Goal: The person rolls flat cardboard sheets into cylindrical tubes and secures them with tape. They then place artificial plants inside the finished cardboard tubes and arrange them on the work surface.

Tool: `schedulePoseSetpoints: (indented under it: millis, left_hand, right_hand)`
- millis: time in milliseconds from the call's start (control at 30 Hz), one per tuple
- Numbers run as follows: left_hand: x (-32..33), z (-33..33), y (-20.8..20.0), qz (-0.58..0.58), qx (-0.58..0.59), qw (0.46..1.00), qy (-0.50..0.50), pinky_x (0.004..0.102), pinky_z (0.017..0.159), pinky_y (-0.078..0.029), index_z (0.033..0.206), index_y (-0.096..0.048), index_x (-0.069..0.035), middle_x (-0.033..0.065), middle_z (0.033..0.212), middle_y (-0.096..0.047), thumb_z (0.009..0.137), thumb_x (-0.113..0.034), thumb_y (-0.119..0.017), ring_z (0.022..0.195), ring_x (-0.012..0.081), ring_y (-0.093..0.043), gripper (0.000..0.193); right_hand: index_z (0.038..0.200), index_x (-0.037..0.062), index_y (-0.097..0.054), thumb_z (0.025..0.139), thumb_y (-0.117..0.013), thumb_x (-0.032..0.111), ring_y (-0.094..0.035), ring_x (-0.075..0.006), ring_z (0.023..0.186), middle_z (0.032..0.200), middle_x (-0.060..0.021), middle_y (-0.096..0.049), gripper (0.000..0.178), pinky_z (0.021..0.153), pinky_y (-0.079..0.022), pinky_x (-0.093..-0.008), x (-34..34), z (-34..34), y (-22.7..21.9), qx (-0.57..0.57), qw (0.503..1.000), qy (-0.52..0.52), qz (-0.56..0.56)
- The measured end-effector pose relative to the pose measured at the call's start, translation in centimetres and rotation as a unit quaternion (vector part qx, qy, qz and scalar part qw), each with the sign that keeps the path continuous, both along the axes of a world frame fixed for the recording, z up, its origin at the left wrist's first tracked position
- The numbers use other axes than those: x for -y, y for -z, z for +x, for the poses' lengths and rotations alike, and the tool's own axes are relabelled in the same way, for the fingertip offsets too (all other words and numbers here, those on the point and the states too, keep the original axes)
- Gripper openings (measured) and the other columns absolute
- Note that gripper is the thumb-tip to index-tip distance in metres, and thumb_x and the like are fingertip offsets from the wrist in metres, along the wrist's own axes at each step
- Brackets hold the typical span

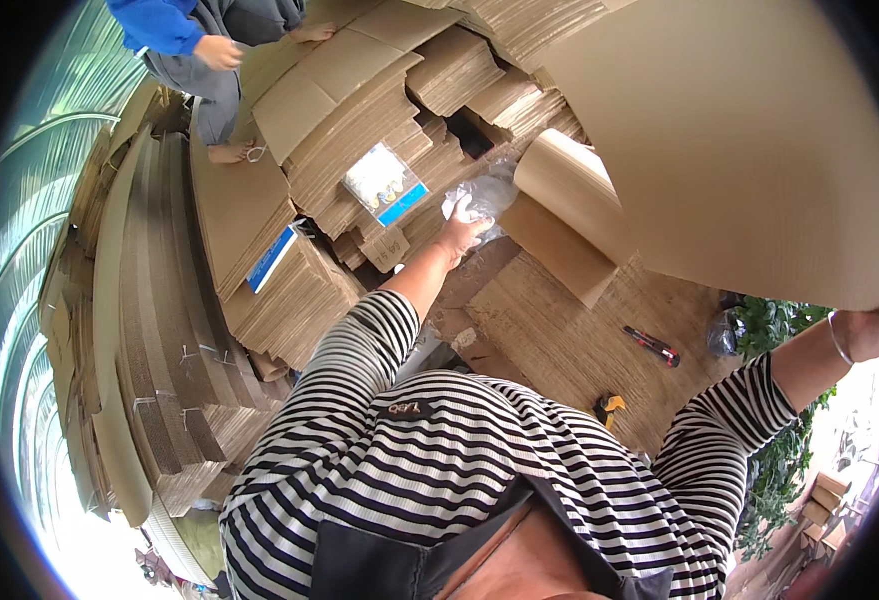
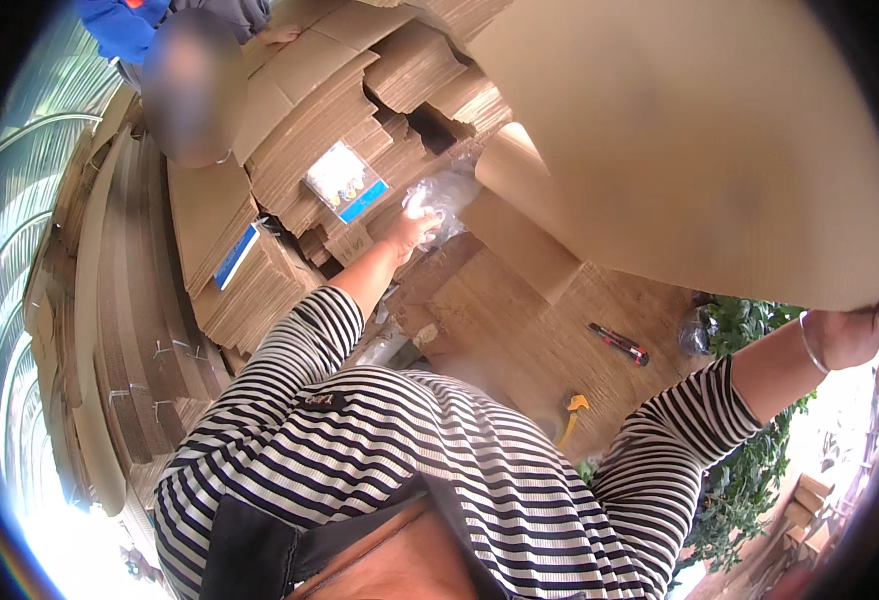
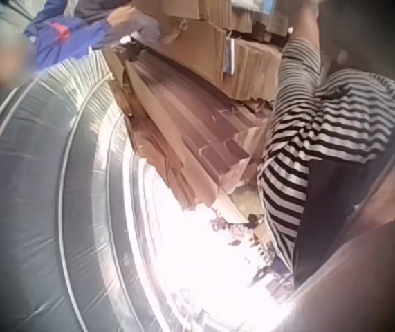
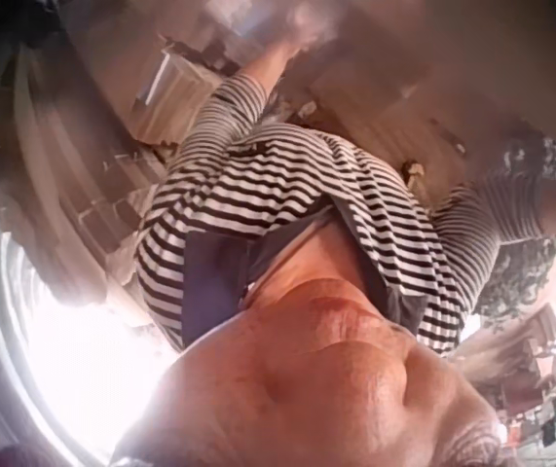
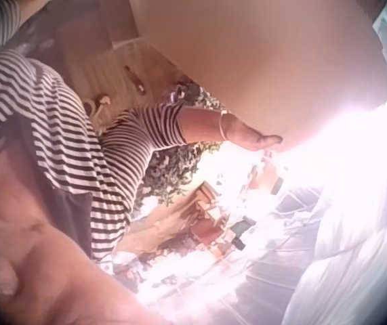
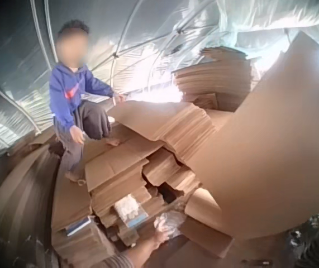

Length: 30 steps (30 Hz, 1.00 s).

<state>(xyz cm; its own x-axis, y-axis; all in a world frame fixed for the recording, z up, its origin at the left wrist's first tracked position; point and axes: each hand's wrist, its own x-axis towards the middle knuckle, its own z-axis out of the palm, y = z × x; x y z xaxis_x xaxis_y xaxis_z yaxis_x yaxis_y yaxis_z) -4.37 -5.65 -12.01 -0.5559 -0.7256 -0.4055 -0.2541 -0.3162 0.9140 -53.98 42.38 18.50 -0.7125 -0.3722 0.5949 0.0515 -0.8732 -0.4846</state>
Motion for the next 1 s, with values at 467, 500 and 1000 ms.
schedulePoseSetpoints:
  millis: [467,500,1000]
  left_hand:
    - [8.2,-17.7,8.5,-0.209,0.115,0.969,-0.065,0.0438,0.107,-0.039,0.155,-0.025,-0.001,0.0260,0.152,-0.039,0.085,-0.038,-0.074,0.132,0.0359,-0.041,0.092]
    - [10.5,-18.1,9.8,-0.248,0.150,0.954,-0.072,0.0471,0.118,-0.034,0.155,-0.025,-0.002,0.0280,0.155,-0.035,0.086,-0.042,-0.072,0.145,0.0413,-0.034,0.093]
    - [5.0,-13.7,6.4,0.158,0.071,0.983,0.055,0.0392,0.063,-0.060,0.124,-0.057,-0.004,0.0119,0.103,-0.069,0.085,-0.033,-0.083,0.069,0.0190,-0.067,0.055]
  right_hand:
    - [0.124,-0.0040,-0.063,0.103,-0.054,0.025,-0.062,-0.0251,0.113,0.129,-0.0148,-0.065,0.036,0.102,-0.046,-0.0425,-2.8,5.1,8.0,0.199,0.893,0.396,0.080]
    - [0.124,-0.0034,-0.063,0.103,-0.054,0.025,-0.062,-0.0248,0.113,0.129,-0.0144,-0.065,0.037,0.102,-0.046,-0.0415,-0.5,7.5,6.6,0.226,0.879,0.410,0.093]
    - [0.132,-0.0058,-0.055,0.095,-0.064,0.034,-0.060,-0.0313,0.111,0.125,-0.0188,-0.062,0.054,0.097,-0.049,-0.0438,4.7,12.0,5.4,0.046,0.915,0.393,0.080]
